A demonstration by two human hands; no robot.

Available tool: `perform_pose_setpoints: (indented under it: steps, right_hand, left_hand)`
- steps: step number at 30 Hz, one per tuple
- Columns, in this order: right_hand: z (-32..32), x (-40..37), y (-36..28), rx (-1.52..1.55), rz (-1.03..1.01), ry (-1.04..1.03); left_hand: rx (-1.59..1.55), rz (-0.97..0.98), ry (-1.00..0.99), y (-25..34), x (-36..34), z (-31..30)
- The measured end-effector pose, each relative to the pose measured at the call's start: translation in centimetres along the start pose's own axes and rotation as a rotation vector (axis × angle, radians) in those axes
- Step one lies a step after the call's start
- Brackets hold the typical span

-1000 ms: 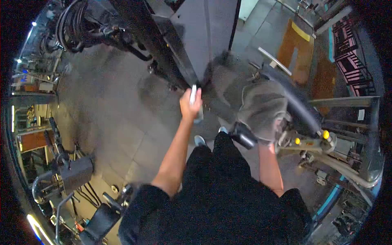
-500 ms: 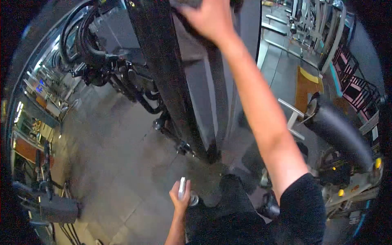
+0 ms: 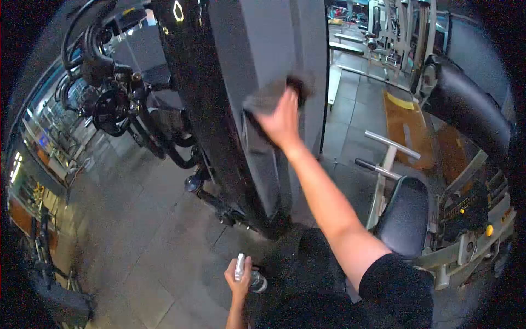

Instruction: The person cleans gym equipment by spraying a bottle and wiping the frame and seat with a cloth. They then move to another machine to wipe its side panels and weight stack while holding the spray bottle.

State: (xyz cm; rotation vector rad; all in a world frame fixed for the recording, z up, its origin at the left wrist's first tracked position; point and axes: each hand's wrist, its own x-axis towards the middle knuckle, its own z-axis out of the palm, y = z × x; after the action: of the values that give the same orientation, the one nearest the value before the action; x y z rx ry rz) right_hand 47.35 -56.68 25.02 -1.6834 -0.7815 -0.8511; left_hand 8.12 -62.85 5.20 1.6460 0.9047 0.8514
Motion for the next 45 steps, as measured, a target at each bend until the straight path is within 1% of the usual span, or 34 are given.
perform_pose_setpoints:
  steps: [2, 3, 5, 6, 7, 8, 10, 11, 12, 13, 14, 15, 17, 18, 19, 21, 23, 25, 26, 28, 29, 30, 31, 32, 34, 36, 37, 38, 39, 40, 41, 42, 44, 45]
  right_hand:
    - [0.5, -6.8, 3.2, -0.068, 0.086, -0.111]
    - [0.7, -10.4, 4.5, -0.067, 0.132, -0.160]
    - [-0.6, -16.2, 6.0, -0.005, 0.178, -0.299]
    - [-1.6, -17.7, 6.1, 0.009, 0.220, -0.387]
    - [-2.0, -18.0, 6.0, 0.022, 0.257, -0.476]
    - [-1.2, -16.6, 5.9, 0.029, 0.242, -0.456]
    - [1.2, -12.6, 6.3, -0.013, -0.072, -0.171]
    - [-0.6, -6.7, 2.6, 0.032, -0.012, -0.265]
    - [-1.1, -1.1, 0.2, 0.014, -0.095, -0.252]
    - [-1.5, 4.5, -2.6, 0.068, -0.089, -0.192]
    - [0.5, 10.0, -3.5, -0.013, -0.280, 0.063]
    - [-2.5, 15.0, -7.1, 0.002, -0.301, 0.022]
    - [-3.8, 24.9, -10.2, 0.077, -0.384, 0.115]
    - [-3.2, 30.1, -10.6, 0.138, -0.420, 0.137]
    - [-2.6, 34.4, -10.8, 0.197, -0.457, 0.159]
    - [-3.0, 36.9, -11.6, 0.315, -0.514, 0.275]
    - [-3.4, 35.7, -10.6, 0.393, -0.463, 0.261]
    - [-2.4, 33.4, -6.2, 0.130, -0.766, 0.233]
    - [-1.9, 30.4, -3.8, 0.029, -0.821, 0.208]
    - [1.3, 22.8, 4.2, 0.108, -0.554, 0.015]
    - [-0.7, 15.9, 2.7, 0.377, -0.474, 0.136]
    - [-0.6, 11.2, 4.9, 0.295, -0.453, 0.031]
    - [-0.5, 6.2, 7.2, 0.235, -0.449, 0.015]
    - [0.8, 0.7, 10.8, 0.055, -0.426, -0.068]
    - [0.8, -8.9, 13.4, 0.066, -0.265, -0.204]
    - [0.2, -17.3, 14.9, 0.049, -0.142, -0.332]
    - [-0.3, -19.4, 15.2, 0.059, -0.130, -0.345]
    - [-0.3, -21.3, 16.0, 0.012, -0.067, -0.438]
    - [-0.3, -22.3, 15.5, -0.037, -0.008, -0.534]
    - [0.7, -22.0, 15.1, 0.005, 0.003, -0.357]
    - [0.8, -21.6, 15.4, 0.010, -0.006, -0.359]
    - [-1.7, -17.3, 11.7, -0.035, -0.114, -0.542]
    - [-2.5, -8.7, 5.2, -0.092, -0.228, -0.459]
    - [-1.8, -4.8, 2.3, -0.091, -0.219, -0.201]
  left_hand:
    - [-0.167, -0.033, -0.062, 1.6, -0.5, -0.6]
    - [-0.159, -0.014, -0.065, 0.5, -0.8, -0.9]
    - [-0.178, -0.013, 0.020, -2.6, -1.0, -0.9]
    - [-0.165, 0.034, 0.048, 1.7, -1.6, -0.7]
    - [-0.168, 0.057, 0.050, 2.6, -2.2, -1.2]
    - [-0.134, 0.055, 0.111, 2.6, -2.8, -1.7]
    - [-0.116, 0.070, 0.178, 0.2, -3.0, -2.7]
    - [-0.161, 0.033, 0.191, -2.6, -3.1, -4.0]
    - [-0.178, 0.015, 0.200, -3.8, -3.3, -4.8]
    - [-0.194, -0.003, 0.210, -5.1, -3.6, -5.7]
    - [-0.199, -0.070, 0.242, -5.4, -3.7, -6.2]
    - [-0.203, -0.140, 0.275, -5.5, -3.7, -6.6]
    - [-0.187, -0.076, 0.245, -3.3, -3.8, -7.4]
    - [-0.182, -0.017, 0.211, -2.6, -3.8, -7.4]
    - [-0.184, -0.018, 0.208, -2.6, -3.4, -7.4]
    - [0.001, 0.106, 0.320, -3.1, -2.6, -7.6]
    - [-0.051, 0.041, 0.267, -3.0, -1.6, -6.8]
    - [-0.087, 0.030, 0.226, 0.4, -1.5, -5.8]
    - [-0.074, 0.053, 0.207, 0.8, -1.0, -5.2]
    - [-0.052, 0.074, 0.190, 1.7, -0.3, -4.5]
    - [-0.042, 0.075, 0.192, 2.1, -0.3, -4.3]
    - [-0.057, 0.068, 0.170, 1.5, -0.1, -4.3]
    - [-0.078, 0.069, 0.150, 1.0, 0.2, -4.2]
    - [-0.065, 0.030, 0.152, 1.6, 0.1, -4.2]
    - [-0.074, 0.039, 0.120, 2.9, -0.3, -3.8]
    - [-0.115, 0.011, 0.119, 2.1, -1.0, -3.9]
    - [-0.173, 0.014, 0.117, 1.8, -1.4, -4.2]
    - [-0.212, -0.002, 0.125, 2.1, -2.0, -4.4]
    - [-0.209, -0.011, 0.138, 2.0, -2.7, -4.8]
    - [-0.204, -0.044, 0.149, 1.9, -3.5, -5.2]
    - [-0.207, -0.065, 0.157, 1.7, -3.7, -5.2]
    - [-0.215, -0.057, 0.165, 1.2, -4.0, -5.6]
    - [-0.060, -0.026, 0.232, -0.7, -4.5, -6.4]
    - [-0.091, -0.051, 0.279, -2.3, -4.7, -6.4]
